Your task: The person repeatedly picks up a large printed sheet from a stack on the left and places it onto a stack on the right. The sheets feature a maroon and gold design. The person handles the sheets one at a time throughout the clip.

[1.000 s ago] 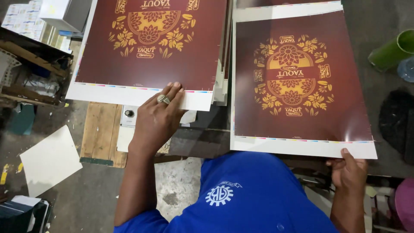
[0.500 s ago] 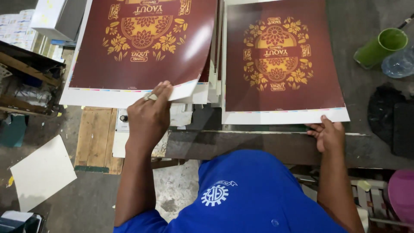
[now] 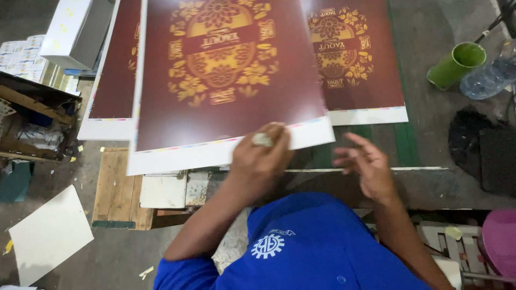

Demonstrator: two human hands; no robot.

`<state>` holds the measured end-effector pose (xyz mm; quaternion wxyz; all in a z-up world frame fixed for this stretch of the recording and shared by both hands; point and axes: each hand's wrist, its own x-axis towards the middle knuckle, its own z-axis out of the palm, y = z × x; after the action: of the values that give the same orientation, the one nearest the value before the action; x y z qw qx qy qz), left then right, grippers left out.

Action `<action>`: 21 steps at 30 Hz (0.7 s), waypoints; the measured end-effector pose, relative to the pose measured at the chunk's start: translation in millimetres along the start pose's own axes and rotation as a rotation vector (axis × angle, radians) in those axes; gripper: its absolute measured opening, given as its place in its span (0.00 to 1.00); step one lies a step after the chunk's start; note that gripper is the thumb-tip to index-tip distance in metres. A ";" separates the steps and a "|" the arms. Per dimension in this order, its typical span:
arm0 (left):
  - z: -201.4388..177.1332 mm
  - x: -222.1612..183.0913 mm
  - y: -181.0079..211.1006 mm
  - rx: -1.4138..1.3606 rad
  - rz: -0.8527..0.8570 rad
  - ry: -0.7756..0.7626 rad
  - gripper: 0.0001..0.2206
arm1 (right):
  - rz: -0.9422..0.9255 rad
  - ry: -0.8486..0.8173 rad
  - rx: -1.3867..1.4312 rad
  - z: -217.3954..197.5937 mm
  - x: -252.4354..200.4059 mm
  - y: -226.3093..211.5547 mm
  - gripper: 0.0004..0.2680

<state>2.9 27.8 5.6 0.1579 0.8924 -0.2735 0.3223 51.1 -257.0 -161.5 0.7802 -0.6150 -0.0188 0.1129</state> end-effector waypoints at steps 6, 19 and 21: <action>30.0 11.4 34.1 -0.004 0.045 -0.173 0.20 | -0.107 -0.254 0.251 40.2 -3.7 -5.3 0.16; -32.0 -37.7 -62.3 0.102 -0.246 -0.144 0.14 | -0.215 0.176 0.361 -85.0 -18.9 30.3 0.05; -43.2 -37.4 -72.8 0.178 -0.264 -0.198 0.20 | -0.230 0.207 0.416 -103.8 -28.5 35.1 0.06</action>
<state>0.7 120.3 5.2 0.0917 0.9584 -0.1386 0.2321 35.4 -354.2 -217.4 0.8954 -0.4432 0.0150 -0.0389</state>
